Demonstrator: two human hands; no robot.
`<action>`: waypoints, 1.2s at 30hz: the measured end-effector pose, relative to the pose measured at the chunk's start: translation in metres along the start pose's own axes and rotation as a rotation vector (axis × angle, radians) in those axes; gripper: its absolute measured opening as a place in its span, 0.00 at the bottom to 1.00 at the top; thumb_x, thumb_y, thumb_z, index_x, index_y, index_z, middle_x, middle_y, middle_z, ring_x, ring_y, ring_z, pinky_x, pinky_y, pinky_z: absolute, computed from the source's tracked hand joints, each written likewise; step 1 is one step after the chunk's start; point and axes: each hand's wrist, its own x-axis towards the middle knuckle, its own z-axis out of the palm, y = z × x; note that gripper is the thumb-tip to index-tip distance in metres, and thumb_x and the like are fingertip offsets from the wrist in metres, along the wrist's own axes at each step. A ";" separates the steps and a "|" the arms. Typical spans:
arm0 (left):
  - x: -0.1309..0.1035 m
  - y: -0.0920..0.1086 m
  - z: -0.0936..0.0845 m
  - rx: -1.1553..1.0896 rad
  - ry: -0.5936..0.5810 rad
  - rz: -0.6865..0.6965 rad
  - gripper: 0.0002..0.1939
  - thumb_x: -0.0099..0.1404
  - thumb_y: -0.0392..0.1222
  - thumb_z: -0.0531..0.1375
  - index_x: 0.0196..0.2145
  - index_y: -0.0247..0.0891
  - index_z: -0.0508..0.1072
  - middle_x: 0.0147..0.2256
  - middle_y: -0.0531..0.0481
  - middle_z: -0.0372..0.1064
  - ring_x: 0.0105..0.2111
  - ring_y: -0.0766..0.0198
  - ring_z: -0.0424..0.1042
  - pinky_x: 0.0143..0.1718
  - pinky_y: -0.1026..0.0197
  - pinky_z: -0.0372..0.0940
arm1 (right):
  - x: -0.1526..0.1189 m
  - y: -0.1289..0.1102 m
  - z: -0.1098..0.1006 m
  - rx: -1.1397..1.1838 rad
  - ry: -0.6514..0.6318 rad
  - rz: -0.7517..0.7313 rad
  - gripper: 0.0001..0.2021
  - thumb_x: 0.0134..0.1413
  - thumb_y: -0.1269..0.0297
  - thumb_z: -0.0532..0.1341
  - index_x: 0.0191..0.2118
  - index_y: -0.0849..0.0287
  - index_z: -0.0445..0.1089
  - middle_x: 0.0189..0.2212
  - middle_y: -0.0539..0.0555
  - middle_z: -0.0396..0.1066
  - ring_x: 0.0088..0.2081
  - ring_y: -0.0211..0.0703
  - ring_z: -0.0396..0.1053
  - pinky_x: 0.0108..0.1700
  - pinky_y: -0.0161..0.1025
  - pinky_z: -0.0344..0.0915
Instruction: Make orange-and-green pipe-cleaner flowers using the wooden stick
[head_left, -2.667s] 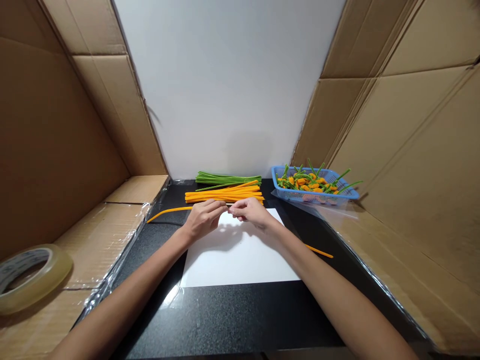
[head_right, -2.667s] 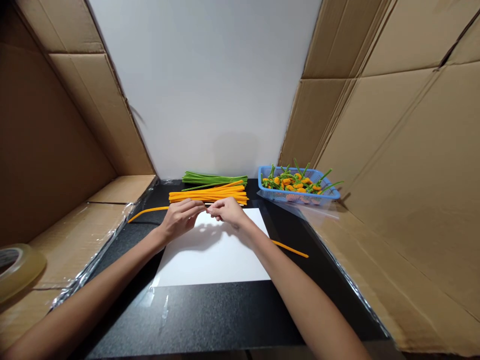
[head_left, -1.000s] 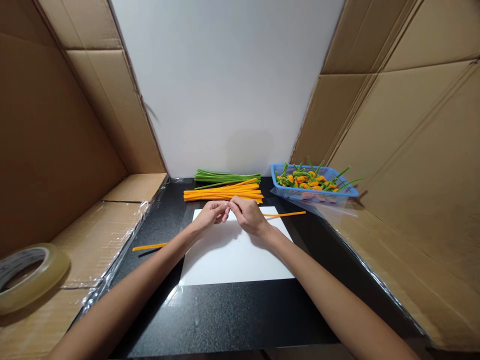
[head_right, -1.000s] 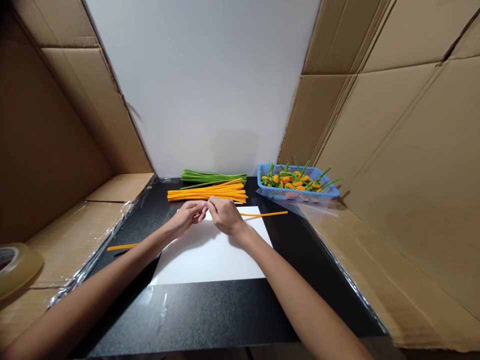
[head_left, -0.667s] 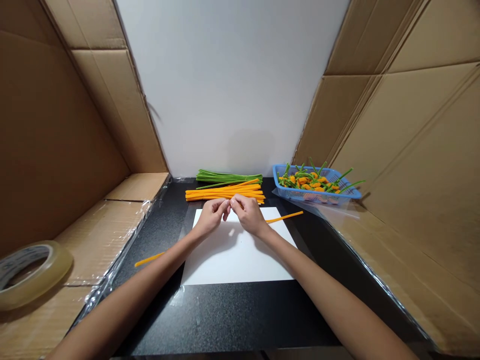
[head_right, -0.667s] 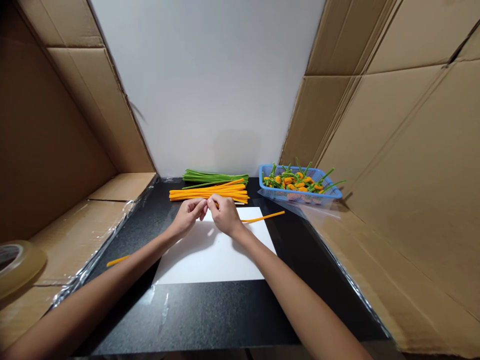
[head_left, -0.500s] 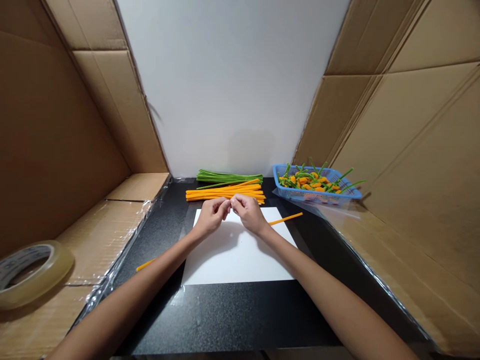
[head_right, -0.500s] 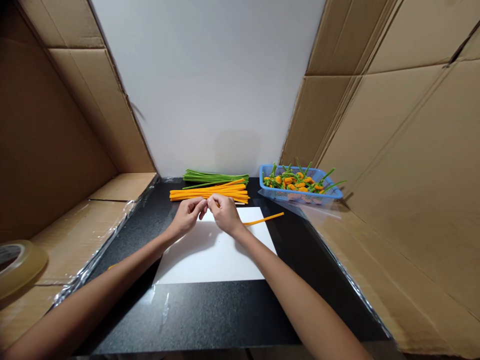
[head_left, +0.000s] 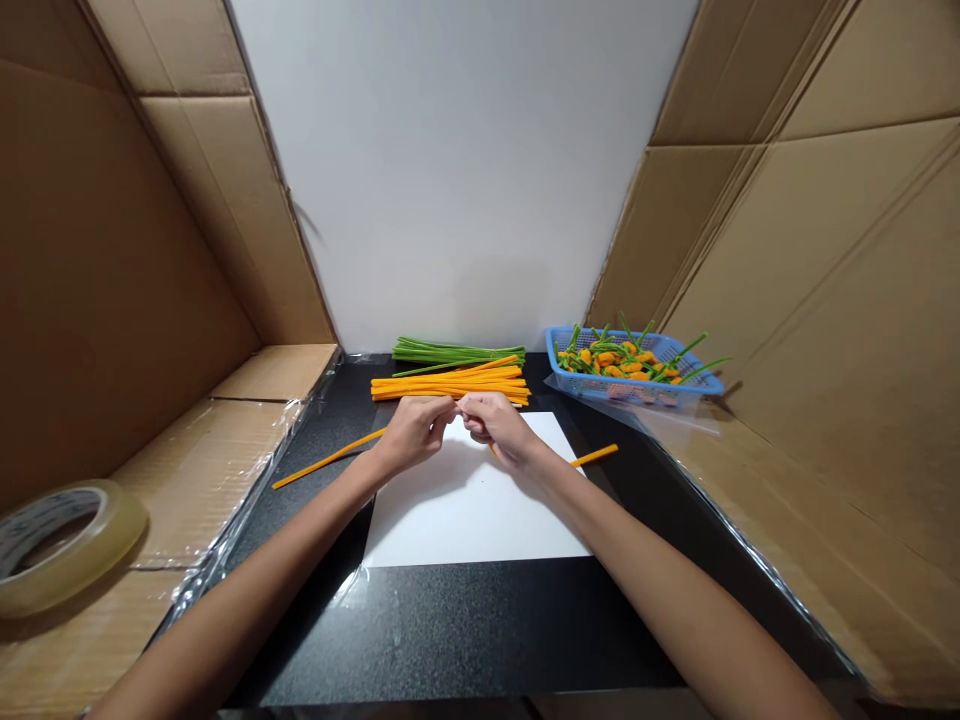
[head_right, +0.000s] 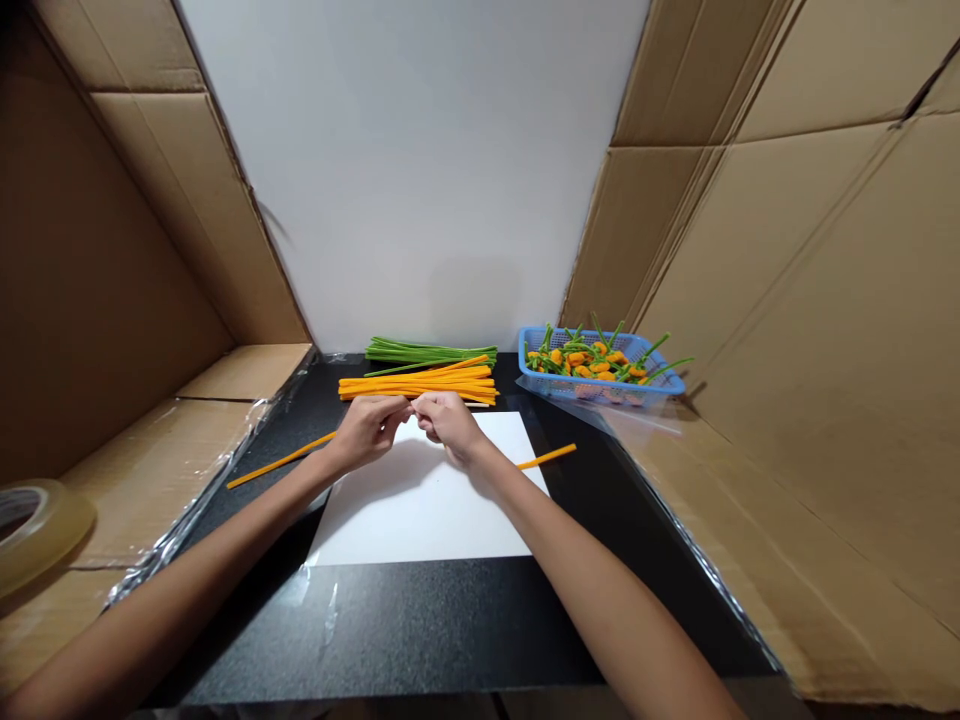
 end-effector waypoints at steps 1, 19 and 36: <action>0.000 -0.001 -0.001 0.033 -0.018 0.030 0.12 0.67 0.34 0.49 0.27 0.38 0.66 0.22 0.51 0.64 0.22 0.67 0.60 0.28 0.64 0.52 | -0.001 -0.001 -0.001 0.015 -0.012 0.031 0.12 0.42 0.60 0.60 0.20 0.57 0.57 0.15 0.41 0.50 0.17 0.28 0.41 0.22 0.33 0.35; -0.003 -0.016 -0.002 0.159 -0.084 0.001 0.12 0.74 0.44 0.51 0.43 0.40 0.74 0.38 0.44 0.77 0.34 0.61 0.74 0.32 0.65 0.56 | 0.010 0.011 -0.020 -0.684 0.173 -0.260 0.16 0.59 0.61 0.52 0.21 0.58 0.64 0.18 0.49 0.64 0.24 0.38 0.61 0.30 0.36 0.54; -0.016 -0.046 0.007 0.266 -0.180 0.055 0.12 0.71 0.37 0.53 0.40 0.40 0.77 0.35 0.47 0.76 0.34 0.62 0.73 0.32 0.65 0.55 | 0.006 0.026 -0.048 -1.272 -0.007 -0.493 0.11 0.67 0.67 0.54 0.40 0.57 0.75 0.37 0.54 0.79 0.37 0.43 0.72 0.37 0.36 0.55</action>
